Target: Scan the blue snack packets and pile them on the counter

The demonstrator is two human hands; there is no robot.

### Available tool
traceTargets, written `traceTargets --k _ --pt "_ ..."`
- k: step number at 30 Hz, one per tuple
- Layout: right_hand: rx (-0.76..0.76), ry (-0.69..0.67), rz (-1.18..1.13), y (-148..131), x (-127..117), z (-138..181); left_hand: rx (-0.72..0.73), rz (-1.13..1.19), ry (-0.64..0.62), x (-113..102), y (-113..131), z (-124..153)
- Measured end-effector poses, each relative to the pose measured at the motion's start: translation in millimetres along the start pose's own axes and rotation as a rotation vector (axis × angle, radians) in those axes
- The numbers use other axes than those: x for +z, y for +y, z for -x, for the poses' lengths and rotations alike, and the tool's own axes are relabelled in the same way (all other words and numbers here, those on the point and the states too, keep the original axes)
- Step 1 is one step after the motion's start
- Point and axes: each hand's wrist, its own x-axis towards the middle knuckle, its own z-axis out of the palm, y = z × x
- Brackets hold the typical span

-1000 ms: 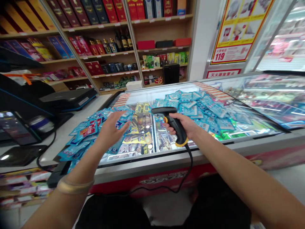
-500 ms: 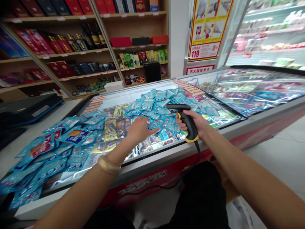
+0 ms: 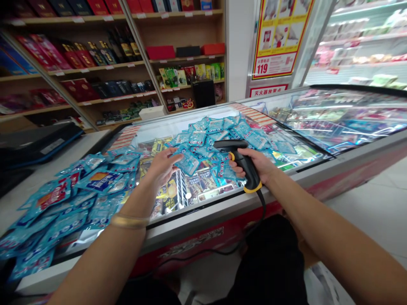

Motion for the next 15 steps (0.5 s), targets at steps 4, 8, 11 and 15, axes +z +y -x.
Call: traceTargets --k 4,8,11,15 --pt "0.037 -0.055 0.014 8.1 12.9 -10.5 -0.031 0.19 0.048 0.8 2.7 -2.6" --pt "0.111 -0.061 0.048 15.1 21.3 -15.7 -0.027 0.296 0.083 1.1 4.0 -3.1" --pt "0.139 -0.039 0.06 16.9 22.3 -16.5 -0.025 0.321 0.074 0.8 4.2 -2.8" --pt "0.136 -0.056 0.063 16.8 20.8 -16.9 -0.029 0.309 0.085 1.2 4.1 -2.3"
